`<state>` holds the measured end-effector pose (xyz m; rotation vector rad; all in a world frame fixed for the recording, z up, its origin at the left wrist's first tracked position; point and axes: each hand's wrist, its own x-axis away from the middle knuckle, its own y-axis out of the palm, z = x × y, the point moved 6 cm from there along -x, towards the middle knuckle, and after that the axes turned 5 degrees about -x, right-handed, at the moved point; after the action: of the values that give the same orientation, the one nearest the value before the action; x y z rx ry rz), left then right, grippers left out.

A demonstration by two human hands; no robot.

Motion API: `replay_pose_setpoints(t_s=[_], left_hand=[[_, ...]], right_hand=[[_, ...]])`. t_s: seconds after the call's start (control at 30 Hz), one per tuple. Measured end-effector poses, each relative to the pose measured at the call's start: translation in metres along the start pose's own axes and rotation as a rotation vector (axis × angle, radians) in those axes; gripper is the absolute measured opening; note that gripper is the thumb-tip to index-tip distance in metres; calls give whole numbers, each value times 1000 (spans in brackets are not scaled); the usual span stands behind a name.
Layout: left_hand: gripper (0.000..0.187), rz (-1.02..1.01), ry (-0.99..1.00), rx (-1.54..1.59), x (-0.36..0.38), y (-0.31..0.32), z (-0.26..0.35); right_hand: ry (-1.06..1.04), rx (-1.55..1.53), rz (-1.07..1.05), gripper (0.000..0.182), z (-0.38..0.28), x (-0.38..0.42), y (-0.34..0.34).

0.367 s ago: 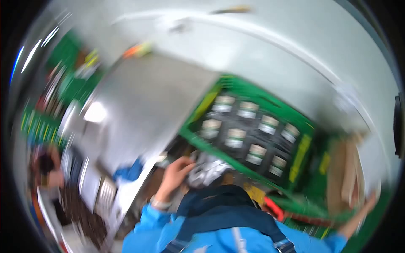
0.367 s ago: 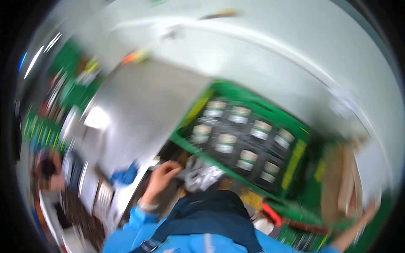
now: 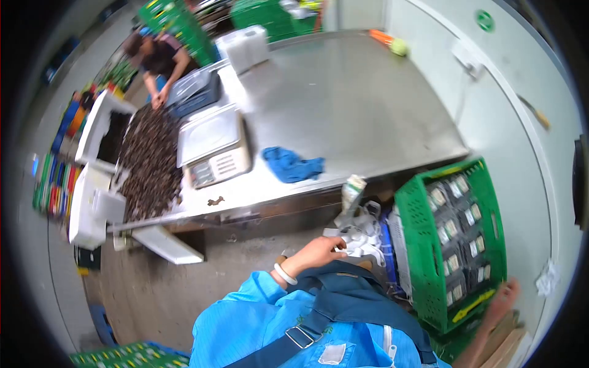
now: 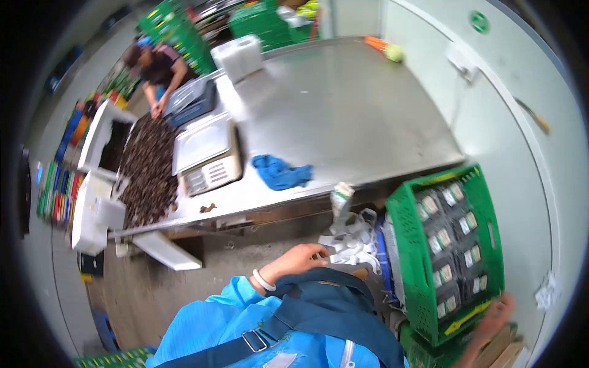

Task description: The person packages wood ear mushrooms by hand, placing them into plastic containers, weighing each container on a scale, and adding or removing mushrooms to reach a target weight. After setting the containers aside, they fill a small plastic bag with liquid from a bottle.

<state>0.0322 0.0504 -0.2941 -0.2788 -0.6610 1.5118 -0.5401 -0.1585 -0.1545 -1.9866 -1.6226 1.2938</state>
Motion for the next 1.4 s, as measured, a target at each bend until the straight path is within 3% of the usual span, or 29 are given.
replay_pose_setpoints(t_s=[0.07, 0.13, 0.2, 0.33, 0.43, 0.5, 0.6, 0.7, 0.77, 0.83, 0.93, 0.97, 1.0, 1.1, 1.2, 1.3, 1.4], left_hand=[[35, 3, -39, -42, 51, -14, -34], [36, 80, -116, -33, 107, -31, -75], [38, 128, -243, -44, 171, -51, -120], [39, 184, -503, -155, 315, -110, -203], [39, 363, -694, -233, 423, -146, -243], [39, 522, -814, -199, 478, -176, -263], [38, 740, -964, 33, 529, -195, -282], [38, 898, -978, 254, 546, -185, -310], [39, 853, -939, 301, 539, -175, -324], [37, 791, -897, 359, 530, -186, -327], [33, 968, -936, 302, 548, -241, -343], [30, 1017, -964, 282, 556, -264, -350], [29, 1143, -926, 261, 571, -280, -370], [26, 1357, -965, -4, 627, -356, -405], [29, 1573, -897, -259, 677, -447, -426], [39, 1534, -988, -587, 721, -537, -453], [53, 1430, -1053, -955, 764, -609, -486]], right_hand=[[-174, -238, -456, 36, -129, 35, 143], [-513, -121, -749, 43, -273, 88, 235], [-662, -234, -905, 46, -367, 139, 316], [-732, -259, -920, 59, -484, 203, 449], [-768, -155, -820, 73, -513, 209, 543], [-552, -3, -767, 80, -514, 196, 597], [-412, 182, -703, 65, -531, 194, 619], [-479, 316, -865, 43, -495, 190, 701], [-686, 254, -869, 27, -518, 197, 702], [-725, 282, -1039, 33, -534, 206, 710], [-801, 436, -1209, 47, -561, 216, 710], [-943, 376, -1179, 43, -576, 216, 706], [-915, 348, -1141, 41, -601, 212, 707], [-845, 253, -1079, 30, -665, 229, 677], [-977, 47, -1163, 24, -725, 276, 654], [-1106, -100, -1306, 19, -766, 329, 642], [-1115, -75, -1310, 21, -783, 381, 643]])
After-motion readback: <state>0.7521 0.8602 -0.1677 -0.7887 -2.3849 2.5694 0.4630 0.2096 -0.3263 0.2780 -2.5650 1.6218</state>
